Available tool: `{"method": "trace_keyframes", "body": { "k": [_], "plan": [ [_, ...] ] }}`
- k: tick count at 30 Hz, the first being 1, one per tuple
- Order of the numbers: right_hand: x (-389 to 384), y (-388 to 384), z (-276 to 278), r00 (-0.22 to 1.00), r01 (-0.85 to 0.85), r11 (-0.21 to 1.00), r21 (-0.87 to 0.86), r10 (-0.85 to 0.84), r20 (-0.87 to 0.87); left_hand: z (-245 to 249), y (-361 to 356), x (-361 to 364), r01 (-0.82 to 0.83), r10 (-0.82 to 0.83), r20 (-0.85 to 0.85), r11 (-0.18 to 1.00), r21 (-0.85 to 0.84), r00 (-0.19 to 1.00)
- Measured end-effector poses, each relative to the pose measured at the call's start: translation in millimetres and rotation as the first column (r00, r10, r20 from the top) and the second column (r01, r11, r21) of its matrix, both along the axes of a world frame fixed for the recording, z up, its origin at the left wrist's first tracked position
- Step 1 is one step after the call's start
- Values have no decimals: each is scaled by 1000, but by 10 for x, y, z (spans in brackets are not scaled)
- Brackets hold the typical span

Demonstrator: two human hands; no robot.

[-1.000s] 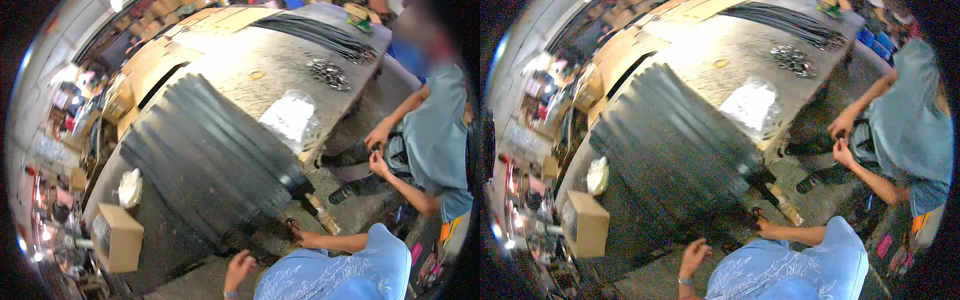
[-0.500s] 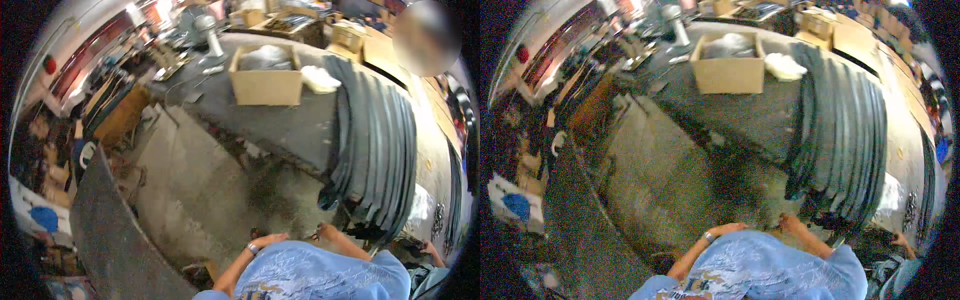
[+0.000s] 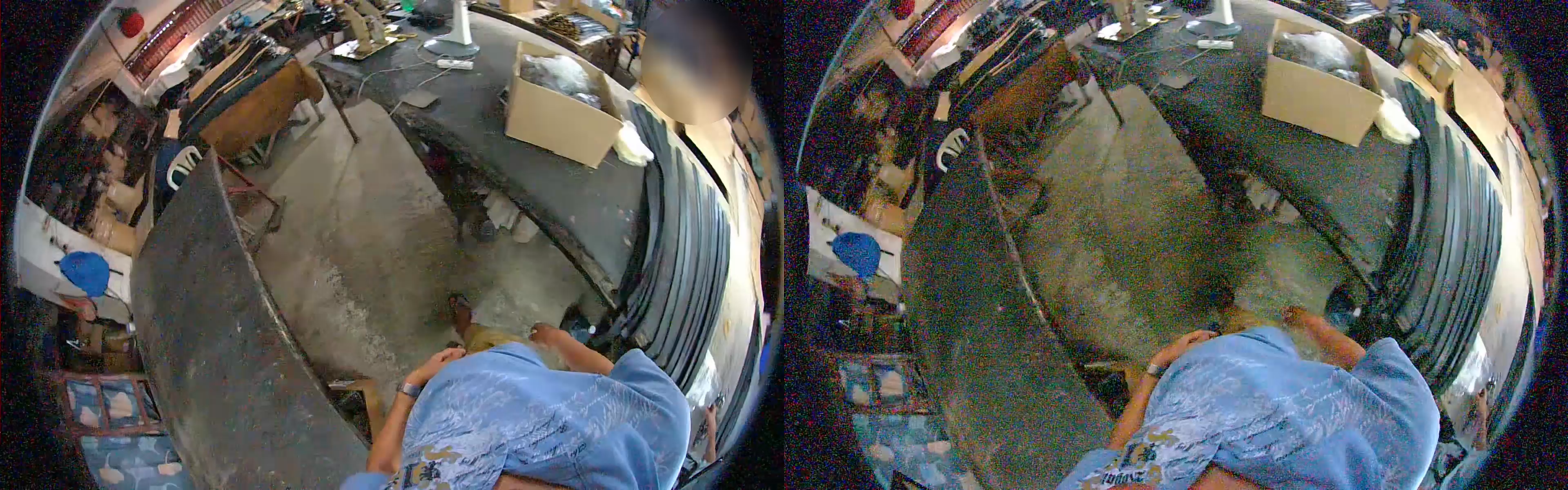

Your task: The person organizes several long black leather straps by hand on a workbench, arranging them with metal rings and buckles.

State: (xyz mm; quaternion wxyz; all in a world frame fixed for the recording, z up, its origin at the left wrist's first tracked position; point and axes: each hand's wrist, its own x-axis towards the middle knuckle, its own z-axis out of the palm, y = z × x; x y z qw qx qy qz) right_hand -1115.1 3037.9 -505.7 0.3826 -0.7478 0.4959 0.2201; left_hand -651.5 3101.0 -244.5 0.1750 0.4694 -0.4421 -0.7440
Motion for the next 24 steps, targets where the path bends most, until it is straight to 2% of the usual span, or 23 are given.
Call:
{"method": "trace_keyframes", "body": {
  "k": [1, 3, 6, 7, 9, 10, 12, 13, 14, 15, 16, 17, 18, 19, 20, 21, 22, 24],
  "plan": [
    [-16, -22, -43, 989, -85, 992, -94, 96, 116, 1, -43, 117, -22, 21, 17, 999, 37, 1000],
    [-39, -93, -67, 901, -216, 924, -317, 314, 300, -88, -136, 357, -65, 64, -29, 995, -69, 998],
    [4, -344, 113, 622, -269, 726, -633, 633, 461, -248, -328, 712, -161, 159, -29, 972, -170, 987],
    [91, -446, 392, 638, -354, 782, -513, 603, 480, -318, -394, 824, -197, 197, -21, 961, -192, 980],
    [291, -660, 872, 679, -493, 836, -241, 543, 495, -705, -550, 1127, -215, 223, 60, 969, -118, 973],
    [404, -803, 1000, 737, -494, 862, -108, 482, 475, -752, -694, 1254, -224, 232, 101, 971, -84, 967],
    [671, -1099, 951, 896, -341, 923, 177, 263, 357, -663, -976, 1475, -267, 296, 237, 952, -148, 925],
    [867, -1313, 864, 971, -159, 935, 317, 91, 219, -497, -1194, 1583, -283, 328, 300, 942, -183, 896],
    [1023, -1510, 716, 995, 61, 910, 409, -86, 44, -303, -1344, 1676, -300, 342, 367, 939, -167, 865],
    [1179, -1729, 568, 971, 241, 867, 436, -216, -106, -79, -1480, 1754, -315, 349, 432, 937, -152, 832],
    [1322, -2010, 426, 943, 333, 846, 416, -285, -174, 30, -1696, 1869, -327, 353, 490, 934, -142, 797],
    [1454, -2320, 230, 922, 386, 843, 376, -342, -180, 2, -1947, 2046, -164, 243, 612, 969, -182, 753],
    [1405, -2633, -215, 916, 399, 861, 315, -391, -91, -79, -2107, 2217, -1, 137, 719, 982, -187, 681],
    [1367, -2938, -641, 906, 409, 876, 254, -423, 3, -157, -2158, 2329, 44, 79, 780, 990, -135, 621],
    [1595, -3275, -391, 889, 411, 866, 286, -450, 83, -244, -2201, 2442, 87, 16, 831, 993, -77, 557],
    [1933, -3681, -136, 865, 409, 858, 309, -473, 169, -329, -2364, 2586, 17, -1, 851, 1000, -9, 525],
    [2053, -3909, -62, 919, 318, 922, 222, -357, 167, -381, -2494, 2687, -47, -20, 875, 998, 49, 483],
    [2618, -4735, -211, 977, 121, 993, 16, -122, 173, -556, -2611, 2832, -135, 237, 661, 970, -203, 712]
  ]
}}
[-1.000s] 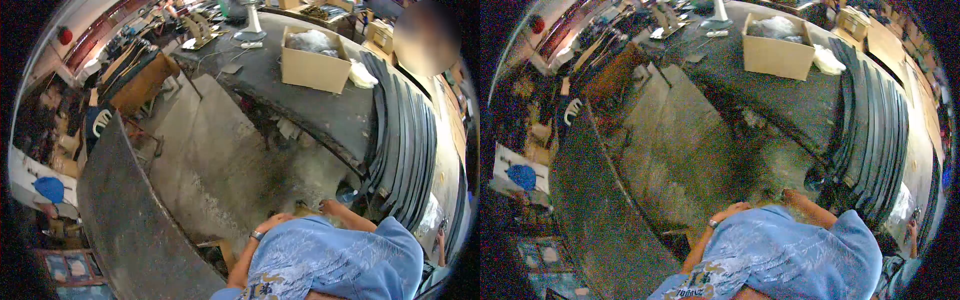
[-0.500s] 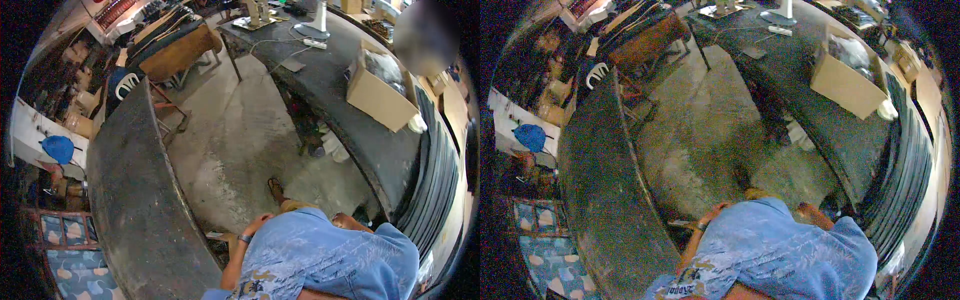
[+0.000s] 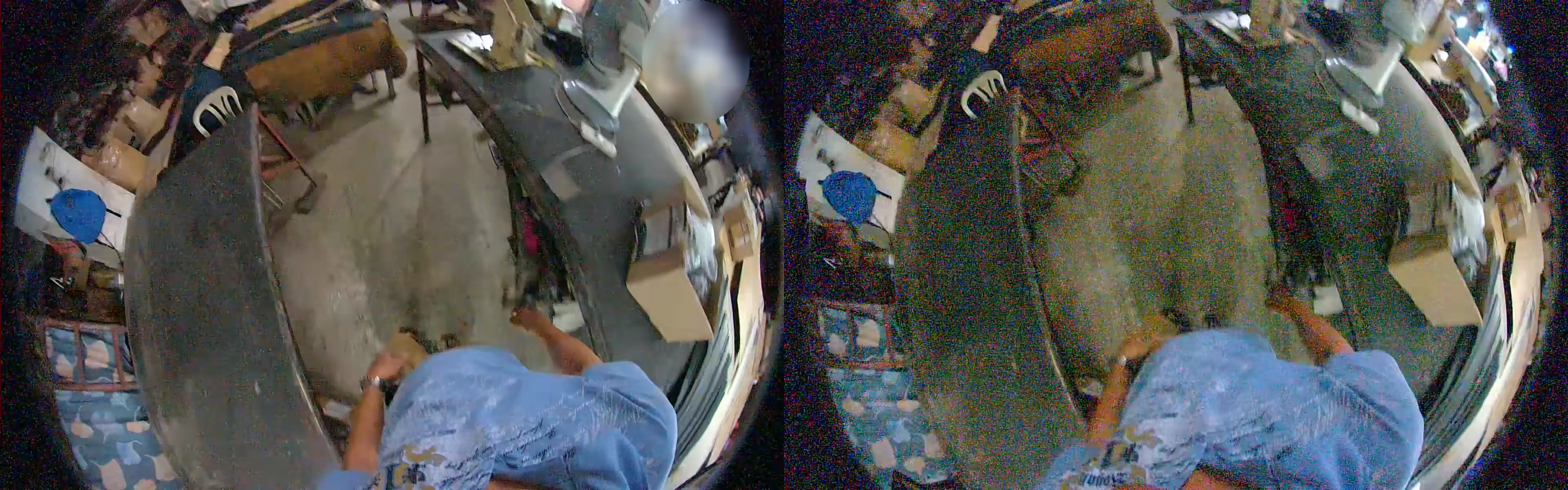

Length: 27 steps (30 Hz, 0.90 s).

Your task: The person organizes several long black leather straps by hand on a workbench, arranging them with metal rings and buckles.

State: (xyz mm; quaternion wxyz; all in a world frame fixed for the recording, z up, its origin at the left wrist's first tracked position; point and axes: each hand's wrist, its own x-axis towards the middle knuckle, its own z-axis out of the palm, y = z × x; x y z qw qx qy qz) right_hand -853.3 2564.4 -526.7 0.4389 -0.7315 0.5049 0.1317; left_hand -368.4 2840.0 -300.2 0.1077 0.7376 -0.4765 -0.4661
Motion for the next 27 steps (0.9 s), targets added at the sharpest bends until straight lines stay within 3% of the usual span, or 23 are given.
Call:
{"method": "trace_keyframes", "body": {
  "k": [1, 2, 4, 6, 9, 11, 15, 17, 18, 19, 21, 22, 23, 24, 26, 27],
  "plan": [
    [353, -418, -117, 995, -99, 990, -102, 97, -25, -108, -47, 90, -30, 10, -145, 990, -140, 989],
    [713, -762, -221, 980, -195, 962, -192, 187, -62, -153, -166, 190, 5, -8, -38, 997, -80, 999],
    [1613, -1216, 364, 953, -250, 968, 17, 249, -174, -286, -431, 427, 62, -64, 94, 998, 29, 993],
    [2370, -1512, 957, 945, -265, 954, 139, 285, -162, -536, -815, 858, 101, -105, 36, 992, 81, 994],
    [2924, -1589, 1308, 957, -151, 985, -85, 167, 239, -817, -1379, 1733, 146, -124, -132, 975, 166, 983],
    [3182, -1824, 1252, 963, -63, 997, -33, 69, 259, -979, -1718, 2282, 158, -106, -224, 961, 229, 969],
    [3574, -2091, 1741, 999, 27, 1000, -5, -27, 35, -1440, -2107, 3074, 63, 6, -259, 965, 255, 966],
    [3615, -2142, 1831, 980, 149, 989, -2, -148, -135, -1161, -2388, 3356, 51, 7, -257, 974, 220, 966],
    [3529, -2138, 1543, 985, 129, 991, -42, -133, -108, -913, -2600, 3545, 46, 4, -251, 980, 193, 968],
    [3265, -2035, 910, 999, 44, 988, -146, -46, -8, -583, -2813, 3667, 33, 8, -246, 986, 162, 969],
    [2862, -1831, -120, 969, -114, 872, -475, 202, 139, -294, -3234, 3911, 28, -4, -225, 995, 101, 974],
    [2922, -1819, -112, 995, -26, 981, -192, 44, 90, -266, -3437, 4052, 42, -27, -204, 996, 73, 979],
    [2984, -1809, -97, 994, 104, 993, 57, -102, -41, -313, -3670, 4203, 96, -87, -161, 994, 44, 983],
    [3050, -1882, -160, 998, 22, 1000, 15, -23, 50, -394, -3895, 4337, 150, -147, -115, 989, 18, 982],
    [3402, -2275, 232, 981, -39, 999, -16, 41, 189, -726, -4289, 4641, 64, -57, -88, 995, 76, 994],
    [3576, -2556, 419, 917, -90, 981, -170, 148, 369, -843, -4464, 4754, 19, -11, -73, 994, 110, 997]
  ]
}}
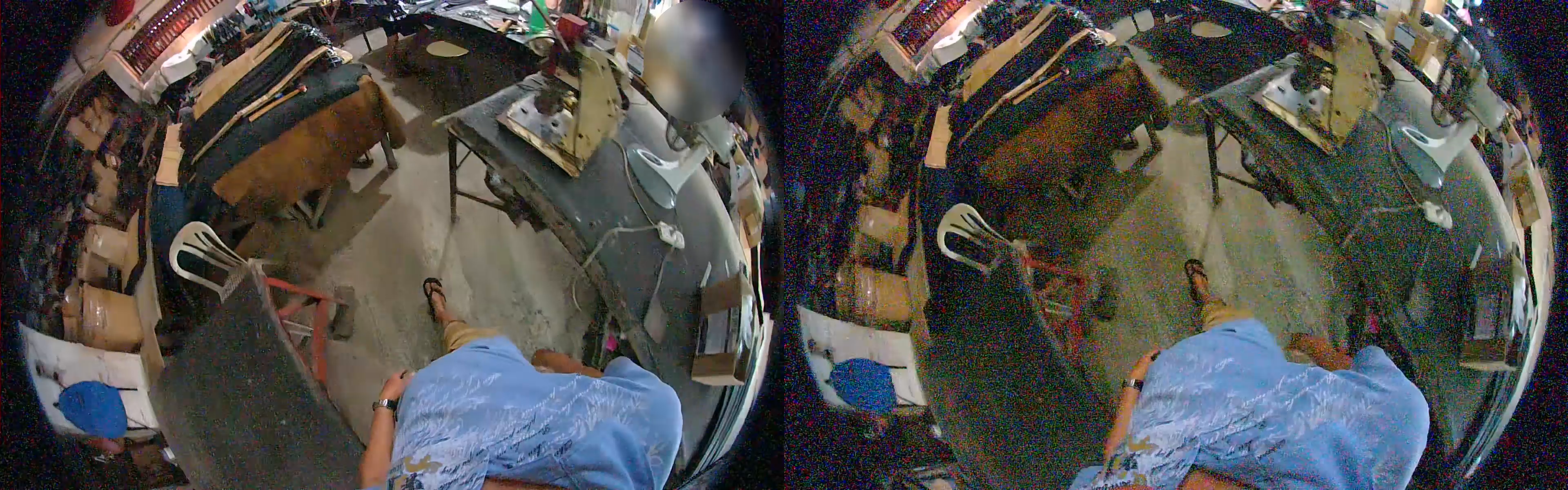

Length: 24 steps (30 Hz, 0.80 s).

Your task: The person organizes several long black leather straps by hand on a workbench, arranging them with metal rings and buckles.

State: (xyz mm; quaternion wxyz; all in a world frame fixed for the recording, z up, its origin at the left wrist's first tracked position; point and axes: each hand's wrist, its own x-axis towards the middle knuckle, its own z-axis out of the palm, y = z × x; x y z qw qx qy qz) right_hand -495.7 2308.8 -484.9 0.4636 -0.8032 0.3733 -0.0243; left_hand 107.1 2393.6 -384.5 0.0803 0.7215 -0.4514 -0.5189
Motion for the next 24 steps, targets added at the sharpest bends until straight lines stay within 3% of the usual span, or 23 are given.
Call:
{"method": "trace_keyframes", "body": {
  "k": [2, 3, 4, 7, 8, 9, 10, 11, 12, 14, 15, 16, 19, 21, 24],
  "plan": [
    [574, -752, 430, 925, -14, 931, -364, 150, 348, 198, -496, 180, -54, 58, 38, 995, -89, 998],
    [1006, -1209, 470, 974, 85, 991, 98, -104, 201, 337, -735, 302, -78, 86, 60, 989, -126, 994],
    [1437, -1666, 505, 935, 340, 827, 448, -348, -67, 350, -987, 459, -141, 145, 38, 984, -109, 989],
    [2587, -3303, 368, 959, 56, 998, 2, -53, -280, 415, -1758, 818, -295, 294, -26, 947, -126, 955],
    [3181, -3863, 1498, 950, 43, 990, 131, 1, -314, 489, -2073, 965, -316, 315, -37, 931, -184, 948],
    [3473, -4241, 1023, 977, 176, 982, -64, -182, -108, 606, -2239, 1059, -344, 342, -48, 912, -223, 939],
    [3874, -4627, 1855, 968, 250, 939, 234, -238, -78, 644, -2414, 1157, -374, 370, -68, 890, -261, 927],
    [4173, -5010, 1688, 987, 142, 963, -227, -156, -41, 604, -2670, 1307, -490, 428, -266, 836, -246, 864],
    [4522, -5508, 1771, 995, 64, 948, -311, -84, -53, 612, -2958, 1490, -500, 448, -228, 813, -298, 864],
    [4972, -5921, 2640, 980, 172, 969, -179, -150, 130, 571, -3440, 1763, -499, 479, -159, 766, -406, 864],
    [5124, -6117, 2851, 979, 171, 970, -172, -148, 138, 932, -3775, 1766, -427, 465, -20, 794, -434, 885],
    [5271, -6302, 2997, 979, 161, 974, -161, -137, 148, 908, -3980, 1866, -422, 447, -38, 810, -407, 894],
    [5648, -6936, 2854, 950, 201, 966, -163, -152, 274, 773, -4873, 2298, -439, 419, -141, 809, -391, 897],
    [5733, -7292, 2681, 927, 229, 959, -169, -162, 337, 663, -5578, 2629, -383, 381, -77, 854, -351, 921],
    [5680, -7736, 3044, 945, 312, 946, 83, -318, 80, 1084, -6659, 2897, -195, 226, 25, 887, -419, 974]
  ]
}}
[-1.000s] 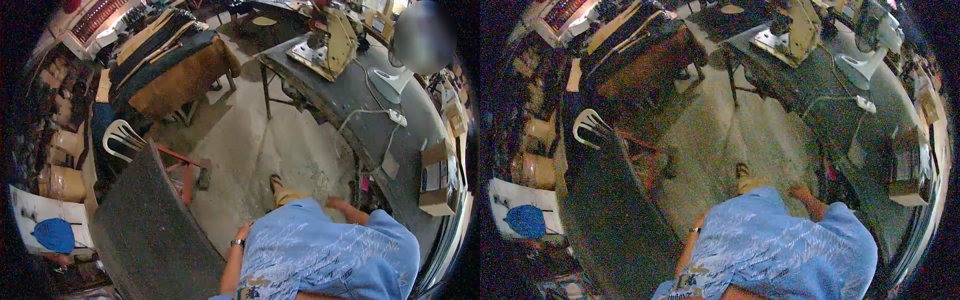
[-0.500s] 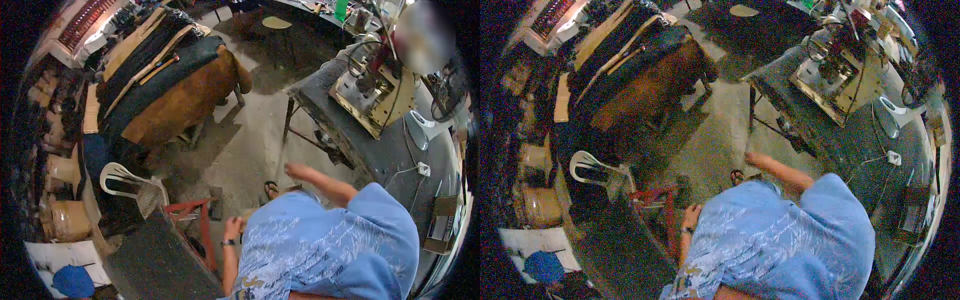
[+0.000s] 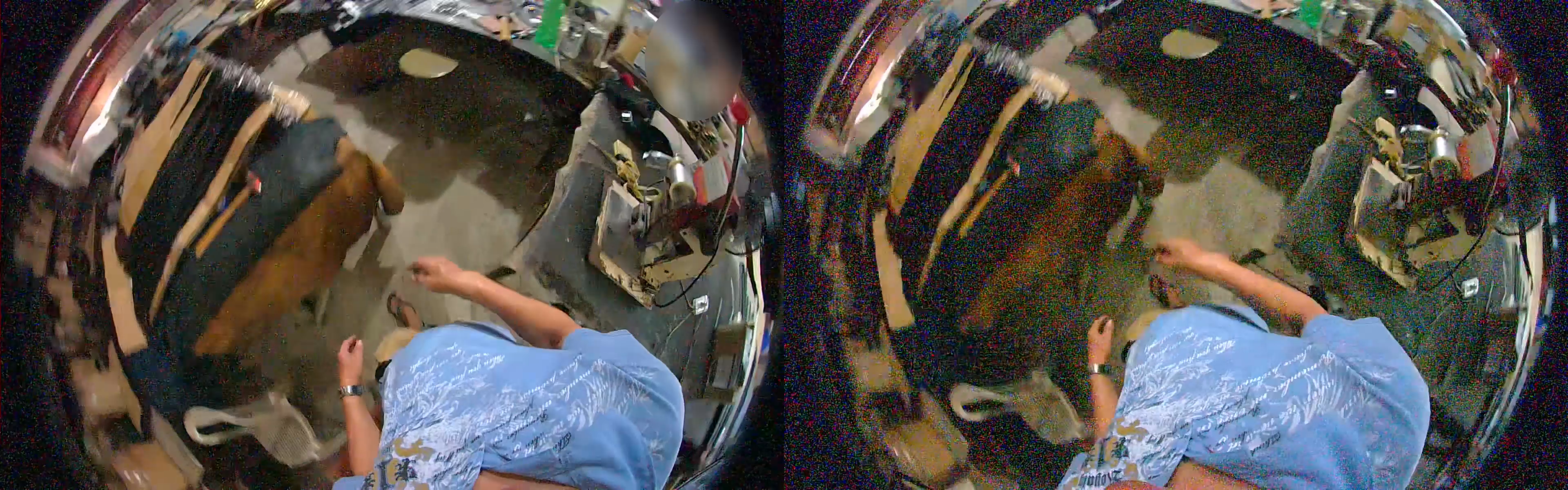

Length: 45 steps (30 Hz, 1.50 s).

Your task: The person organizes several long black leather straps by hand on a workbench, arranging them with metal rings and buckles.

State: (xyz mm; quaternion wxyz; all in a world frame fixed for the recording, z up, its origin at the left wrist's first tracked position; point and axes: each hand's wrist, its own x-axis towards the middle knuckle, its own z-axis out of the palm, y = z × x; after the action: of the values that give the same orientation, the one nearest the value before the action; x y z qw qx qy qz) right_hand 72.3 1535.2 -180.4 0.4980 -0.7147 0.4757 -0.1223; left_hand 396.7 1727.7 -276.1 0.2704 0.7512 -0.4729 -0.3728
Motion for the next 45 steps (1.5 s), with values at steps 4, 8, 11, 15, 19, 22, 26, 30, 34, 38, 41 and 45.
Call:
{"method": "trace_keyframes", "body": {
  "k": [4, 8, 11, 15, 19, 22, 26, 30, 34, 38, 41, 45],
  "plan": [
    [-142, -533, -196, 988, 148, 985, 88, -151, 29, 34, -1878, 367, 155, -163, -221, 986, -54, 961],
    [-499, -631, -280, 826, 559, 825, 83, -563, 34, 662, -3514, -136, 570, -571, -23, 821, -43, 821],
    [-681, -871, -70, 721, 674, 721, 159, -689, 66, 895, -4478, -742, 710, -711, -31, 704, -23, 703],
    [-981, -1434, -407, 568, 792, 574, 209, -818, 92, 816, -5529, -1489, 802, -807, -111, 590, -89, 581],
    [-1610, -2634, -417, 701, 696, 697, 169, -712, 48, 457, -6419, -1848, 747, -753, -70, 658, -98, 655],
    [-2088, -3753, -199, 798, 602, 797, 54, -598, -75, 518, -6784, -1894, 661, -662, -25, 750, -32, 749],
    [-2532, -4933, 76, 846, 481, 873, -77, -485, -220, 238, -7020, -1706, 470, -474, -45, 879, -85, 879],
    [-2594, -5890, 114, 889, 406, 900, -157, -429, -162, 117, -7204, -1573, 334, -333, -100, 943, -11, 938],
    [-2354, -6512, -75, 894, 407, 902, -146, -426, -141, 218, -7642, -1597, 358, -358, -20, 932, 59, 934],
    [-2045, -6818, -352, 909, 409, 913, -10, -408, -90, 145, -8440, -1667, 365, -365, -75, 931, -19, 928],
    [-1996, -7160, -698, 923, 334, 942, 22, -322, -213, 16, -9204, -1670, 378, -380, -107, 925, -39, 919],
    [-1861, -7620, -810, 838, 356, 922, 149, -245, -487, -88, -10426, -1435, 466, -475, -133, 880, -93, 870]
  ]
}}
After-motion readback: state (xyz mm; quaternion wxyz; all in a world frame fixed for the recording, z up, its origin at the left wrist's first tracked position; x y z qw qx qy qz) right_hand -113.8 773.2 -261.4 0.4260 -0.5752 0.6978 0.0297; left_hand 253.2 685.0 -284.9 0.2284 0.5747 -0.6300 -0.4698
